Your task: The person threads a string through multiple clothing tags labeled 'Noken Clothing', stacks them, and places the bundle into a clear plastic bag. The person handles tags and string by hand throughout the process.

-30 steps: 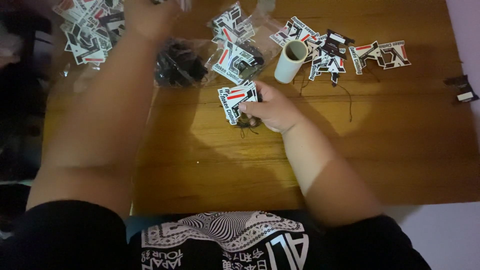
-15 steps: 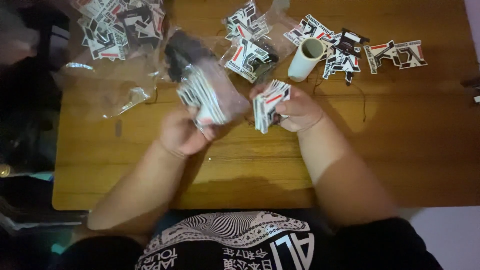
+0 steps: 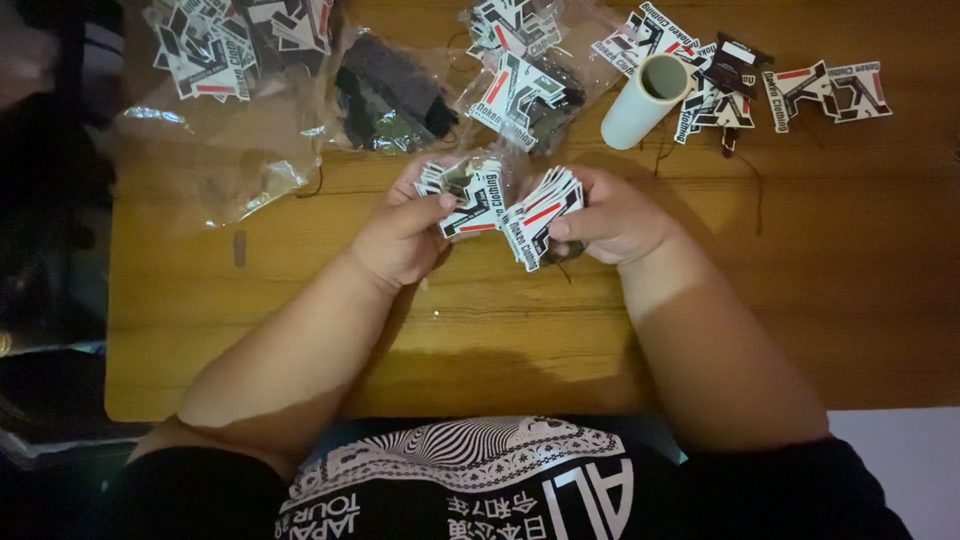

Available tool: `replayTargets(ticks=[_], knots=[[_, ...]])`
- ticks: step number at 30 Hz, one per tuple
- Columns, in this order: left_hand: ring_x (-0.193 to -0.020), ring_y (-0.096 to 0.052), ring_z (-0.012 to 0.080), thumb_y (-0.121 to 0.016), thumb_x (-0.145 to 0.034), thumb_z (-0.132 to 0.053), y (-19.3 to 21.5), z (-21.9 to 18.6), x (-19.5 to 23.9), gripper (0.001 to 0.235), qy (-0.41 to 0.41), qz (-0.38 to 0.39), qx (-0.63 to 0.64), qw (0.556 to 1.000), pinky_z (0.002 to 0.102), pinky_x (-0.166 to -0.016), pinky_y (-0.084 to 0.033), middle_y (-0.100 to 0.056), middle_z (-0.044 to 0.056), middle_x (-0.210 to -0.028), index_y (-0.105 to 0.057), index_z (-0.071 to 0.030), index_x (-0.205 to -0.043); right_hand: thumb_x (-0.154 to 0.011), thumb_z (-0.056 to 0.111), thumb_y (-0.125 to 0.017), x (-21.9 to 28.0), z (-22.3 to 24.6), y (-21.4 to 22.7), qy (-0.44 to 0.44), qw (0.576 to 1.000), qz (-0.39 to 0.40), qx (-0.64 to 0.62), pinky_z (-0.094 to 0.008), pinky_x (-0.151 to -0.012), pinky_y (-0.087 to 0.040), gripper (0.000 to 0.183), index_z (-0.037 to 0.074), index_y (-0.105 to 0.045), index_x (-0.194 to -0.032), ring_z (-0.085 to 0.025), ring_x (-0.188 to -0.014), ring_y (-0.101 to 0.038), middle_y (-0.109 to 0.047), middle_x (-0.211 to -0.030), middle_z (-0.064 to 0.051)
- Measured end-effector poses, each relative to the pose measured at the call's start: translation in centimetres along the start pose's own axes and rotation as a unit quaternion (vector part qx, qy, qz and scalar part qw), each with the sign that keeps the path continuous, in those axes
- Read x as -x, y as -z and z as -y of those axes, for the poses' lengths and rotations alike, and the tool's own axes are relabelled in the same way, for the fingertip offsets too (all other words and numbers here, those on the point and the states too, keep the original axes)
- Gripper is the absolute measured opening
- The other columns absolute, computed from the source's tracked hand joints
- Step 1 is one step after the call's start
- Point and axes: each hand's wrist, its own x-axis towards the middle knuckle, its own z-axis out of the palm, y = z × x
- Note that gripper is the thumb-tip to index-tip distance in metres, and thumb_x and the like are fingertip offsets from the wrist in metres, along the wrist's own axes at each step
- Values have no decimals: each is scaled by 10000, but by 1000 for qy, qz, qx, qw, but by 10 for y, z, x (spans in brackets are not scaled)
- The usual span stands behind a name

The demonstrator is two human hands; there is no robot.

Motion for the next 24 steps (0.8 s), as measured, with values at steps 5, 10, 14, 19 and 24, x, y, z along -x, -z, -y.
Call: replayTargets(ticks=[5, 10, 14, 19, 24], knots=[[-735, -656, 242, -678, -737, -395, -16, -11, 0, 309, 27, -14, 61, 998, 349, -585, -609, -657, 113, -904, -640, -168, -944, -642, 3, -743, -2, 4, 1, 20, 997, -77, -10, -210, -404, -515, 319, 5, -604, -929, -111, -507, -575, -608, -659, -76], [-642, -658, 184, -569, -783, -405, -6, -12, -3, 398, 104, 5, 59, 993, 262, -543, -587, -649, 109, -798, -618, -60, -976, -632, 52, -770, -3, 18, -15, 28, 994, -103, -35, -217, -408, -524, 328, 35, -614, -920, -108, -506, -578, -610, -650, -68], [-683, -647, 191, -593, -794, -101, -18, -14, 2, 410, 115, 77, 34, 990, 270, -584, -590, -575, 147, -905, -454, -5, -1168, -632, 69, -770, -5, 20, -7, 31, 988, -121, -88, -255, -401, -533, 347, 49, -618, -943, -141, -496, -569, -609, -645, -88], [-816, -653, 233, -612, -785, 32, 0, -3, -2, 381, -16, -3, 37, 999, 305, -680, -579, -589, 136, -1023, -493, -76, -1130, -648, 103, -765, -1, 18, -1, 22, 985, -140, -96, -260, -433, -552, 358, 61, -616, -971, -127, -518, -584, -628, -671, -76], [-894, -626, 158, -601, -812, 125, 11, -17, -13, 431, -246, -85, -45, 965, 248, -787, -539, -604, 44, -1017, -498, -172, -1107, -668, 104, -741, -1, 8, 8, 38, 985, -146, -81, -290, -454, -571, 326, 44, -612, -961, -140, -512, -597, -625, -656, -101]])
